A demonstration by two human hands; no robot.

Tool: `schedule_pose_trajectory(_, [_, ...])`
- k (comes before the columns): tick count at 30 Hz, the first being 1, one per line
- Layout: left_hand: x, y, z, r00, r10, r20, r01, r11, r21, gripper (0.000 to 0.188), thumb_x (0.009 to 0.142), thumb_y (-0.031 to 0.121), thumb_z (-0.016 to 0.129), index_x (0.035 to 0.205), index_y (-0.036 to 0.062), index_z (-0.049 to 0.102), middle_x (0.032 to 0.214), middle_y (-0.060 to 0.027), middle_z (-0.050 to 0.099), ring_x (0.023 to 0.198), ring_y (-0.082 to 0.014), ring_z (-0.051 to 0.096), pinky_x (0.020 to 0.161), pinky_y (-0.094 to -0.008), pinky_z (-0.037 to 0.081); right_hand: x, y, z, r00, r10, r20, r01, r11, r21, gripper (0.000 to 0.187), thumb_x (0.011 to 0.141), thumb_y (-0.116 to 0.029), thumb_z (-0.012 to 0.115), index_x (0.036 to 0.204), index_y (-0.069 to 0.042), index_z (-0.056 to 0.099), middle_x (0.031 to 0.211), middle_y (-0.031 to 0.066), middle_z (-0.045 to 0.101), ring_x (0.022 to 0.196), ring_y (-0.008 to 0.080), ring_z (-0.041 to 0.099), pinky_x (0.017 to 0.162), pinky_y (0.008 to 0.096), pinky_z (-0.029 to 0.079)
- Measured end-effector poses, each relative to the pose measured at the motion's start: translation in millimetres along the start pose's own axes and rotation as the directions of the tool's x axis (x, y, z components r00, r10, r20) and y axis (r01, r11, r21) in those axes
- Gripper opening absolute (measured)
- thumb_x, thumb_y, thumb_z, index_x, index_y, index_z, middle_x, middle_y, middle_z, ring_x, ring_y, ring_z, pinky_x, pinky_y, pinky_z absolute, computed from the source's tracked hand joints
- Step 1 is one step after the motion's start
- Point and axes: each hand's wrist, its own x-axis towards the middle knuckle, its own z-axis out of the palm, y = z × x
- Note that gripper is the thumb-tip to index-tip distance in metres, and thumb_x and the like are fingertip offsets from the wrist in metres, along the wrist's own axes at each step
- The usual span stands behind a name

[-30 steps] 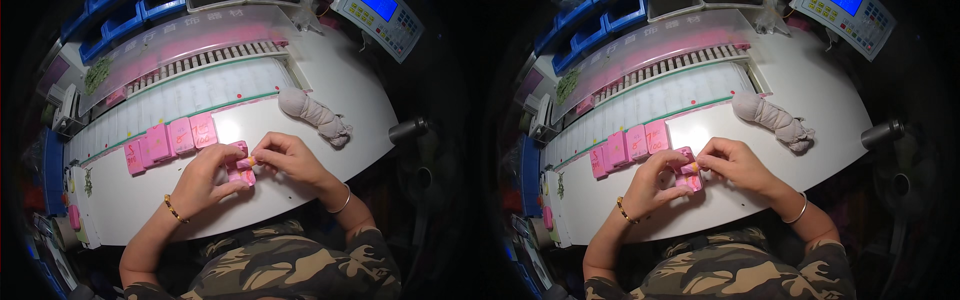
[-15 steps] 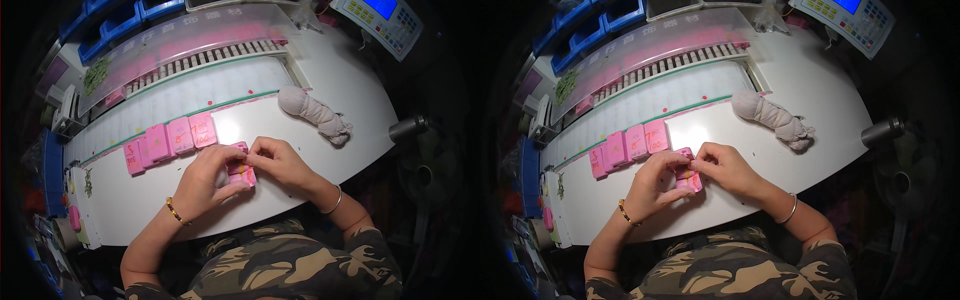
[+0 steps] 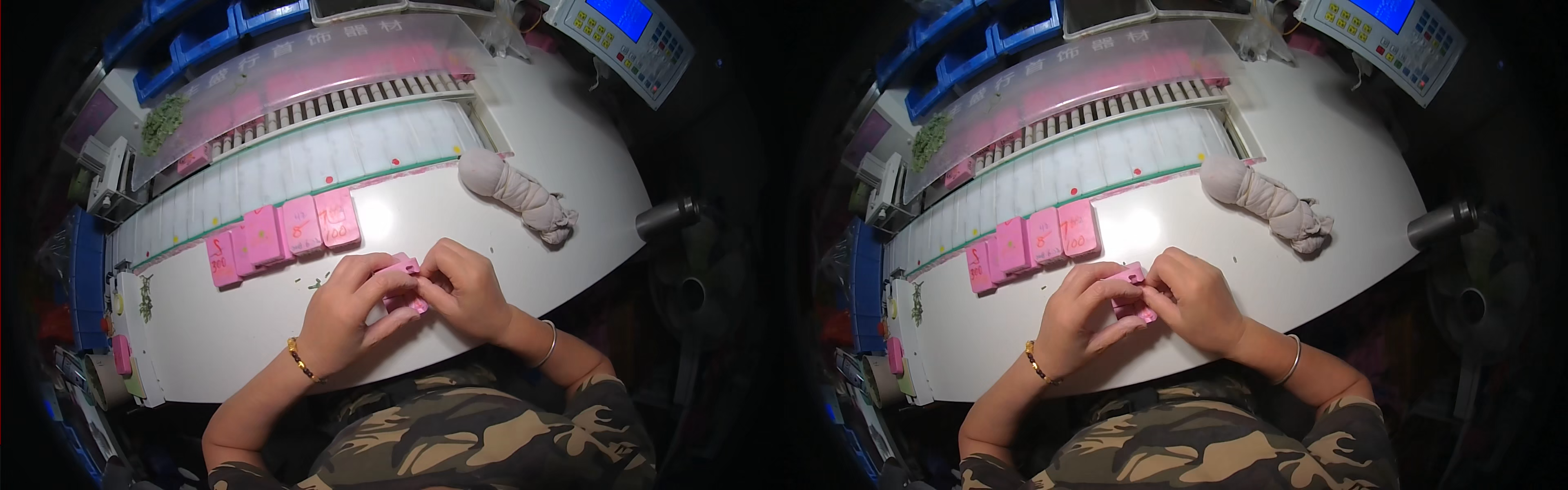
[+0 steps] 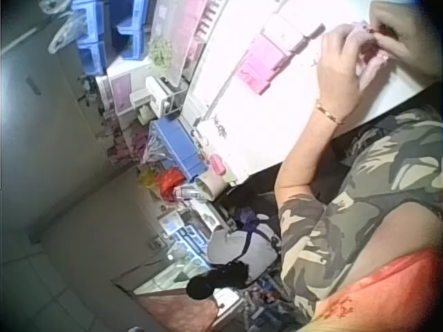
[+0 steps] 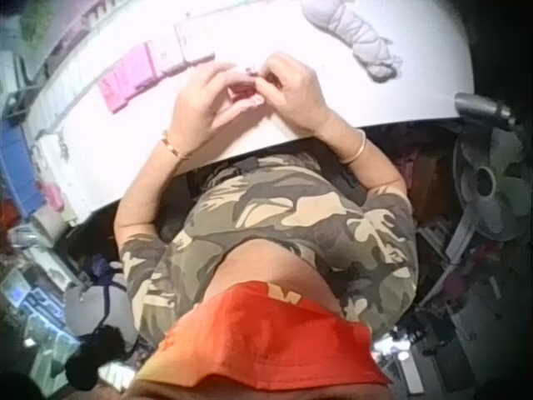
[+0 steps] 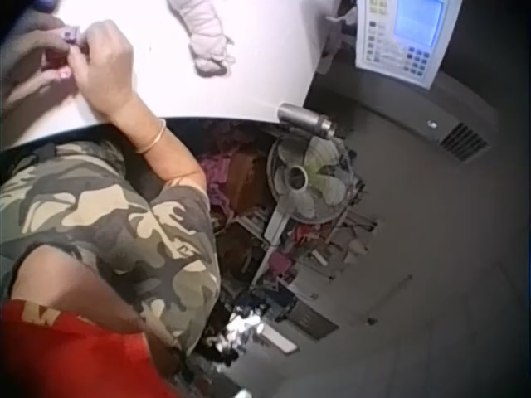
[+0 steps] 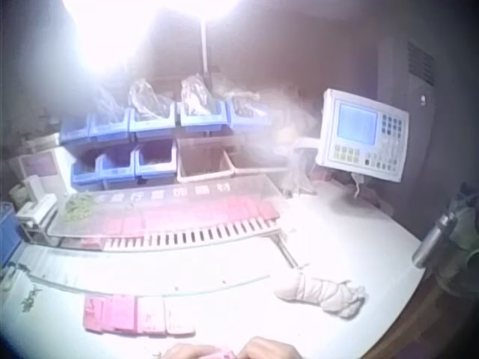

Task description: Removing small jewelry components from silicone molds at a workstation.

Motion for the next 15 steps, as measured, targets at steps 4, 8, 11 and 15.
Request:
schedule_pose_trajectory(4, [2,0,-1,1.000,0.013,-0.018,-0.014,0.999,-0.034,0.030,0.079,0.019,0.081,0.105,0.0110,0.069,0.111,-0.0088,0.064,0.095,-0.0274,0.062,0.078,-0.0371,0.053,-5,7,1,0.991,-0.132,-0.030,0.130,0.991,-0.044,0.012,0.081,-0.005,0.069,0.084,-0.002,0.058,0.079,0.0125,0.057,0.069,0.0316,0.059,0.062,0.0389,0.048])
schedule_pose_trajectory(8, [-2,-5,-2,0.999,0.025,0.037,-0.023,0.999,-0.049,0.031,0.078,0.011,0.080,0.107,0.0076,0.070,0.113,-0.0121,0.063,0.099,-0.0281,0.062,0.085,-0.0371,0.051,-5,10,-5,0.969,-0.244,0.028,0.245,0.967,-0.071,0.010,0.084,-0.005,0.068,0.090,-0.001,0.060,0.083,0.0135,0.059,0.071,0.0309,0.061,0.064,0.0390,0.049])
schedule_pose_trajectory(11, [-3,-16,-4,0.998,-0.037,0.053,0.045,0.986,-0.163,0.028,0.084,0.010,0.077,0.110,0.0043,0.069,0.115,-0.0123,0.060,0.101,-0.0228,0.062,0.083,-0.0329,0.053,-3,5,-14,0.983,-0.174,0.066,0.173,0.985,0.015,0.015,0.086,-0.005,0.068,0.099,0.000,0.063,0.088,0.0137,0.062,0.075,0.0291,0.063,0.066,0.0371,0.051])
schedule_pose_trajectory(15, [-1,-18,-5,0.998,-0.063,-0.012,0.058,0.963,-0.264,0.040,0.080,0.008,0.080,0.117,0.0030,0.065,0.113,-0.0119,0.062,0.098,-0.0220,0.064,0.084,-0.0314,0.054,-2,4,-19,0.995,0.012,0.094,-0.029,0.982,0.187,0.032,0.085,-0.009,0.071,0.114,0.000,0.062,0.102,0.0127,0.064,0.084,0.0252,0.065,0.070,0.0331,0.053])
